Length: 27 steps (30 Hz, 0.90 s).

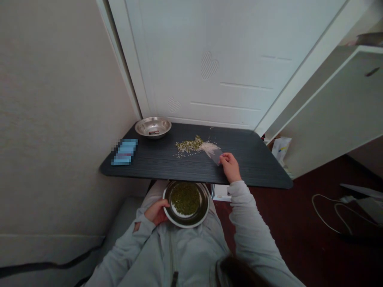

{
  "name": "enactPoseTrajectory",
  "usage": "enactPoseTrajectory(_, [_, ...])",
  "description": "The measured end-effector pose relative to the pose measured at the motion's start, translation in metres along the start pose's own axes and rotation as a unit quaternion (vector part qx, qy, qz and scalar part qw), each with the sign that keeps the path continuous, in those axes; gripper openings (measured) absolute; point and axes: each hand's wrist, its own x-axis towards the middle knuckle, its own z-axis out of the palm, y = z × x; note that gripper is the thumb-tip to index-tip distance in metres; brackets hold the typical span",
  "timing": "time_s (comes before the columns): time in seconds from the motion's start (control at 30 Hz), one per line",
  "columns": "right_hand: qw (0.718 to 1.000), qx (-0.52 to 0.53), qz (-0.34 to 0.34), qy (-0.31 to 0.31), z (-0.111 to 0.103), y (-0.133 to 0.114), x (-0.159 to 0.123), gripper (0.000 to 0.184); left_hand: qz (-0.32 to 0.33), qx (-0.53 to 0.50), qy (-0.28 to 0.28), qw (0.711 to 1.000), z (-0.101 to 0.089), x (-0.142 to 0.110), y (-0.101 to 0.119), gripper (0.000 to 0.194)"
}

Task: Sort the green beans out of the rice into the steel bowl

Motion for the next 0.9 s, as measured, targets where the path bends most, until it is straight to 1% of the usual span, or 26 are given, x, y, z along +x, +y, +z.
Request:
enactPoseTrajectory(0.17, [1.000,0.016,0.001,0.003,0.000,-0.003,-0.001,0.018,0.020,-0.021,-0.023,0.999,-0.006,0.003,-0.003,0.047])
enactPoseTrajectory(0.37, [0.999,0.036,0.000,0.003,0.000,-0.003,-0.001,0.019,0.019,-0.012,-0.018,1.000,-0.011,0.004,-0.004,0.041])
enactPoseTrajectory(0.5, [0.999,0.043,0.000,0.005,0.000,-0.002,-0.001,0.019,0.009,-0.017,-0.022,1.000,-0.011,0.004,-0.004,0.045])
enactPoseTrajectory(0.63, [0.999,0.048,-0.003,0.003,0.000,0.000,-0.001,0.019,0.015,-0.023,-0.008,1.000,-0.008,0.002,-0.004,0.045])
enactPoseTrajectory(0.8, [0.999,0.054,-0.006,0.001,0.000,0.001,-0.001,0.020,0.012,-0.020,0.007,1.000,-0.005,-0.005,-0.003,0.040])
enactPoseTrajectory(0.9, [0.998,0.055,-0.010,0.002,0.000,-0.001,-0.001,0.020,0.010,-0.021,0.008,1.000,-0.005,-0.010,-0.004,0.037])
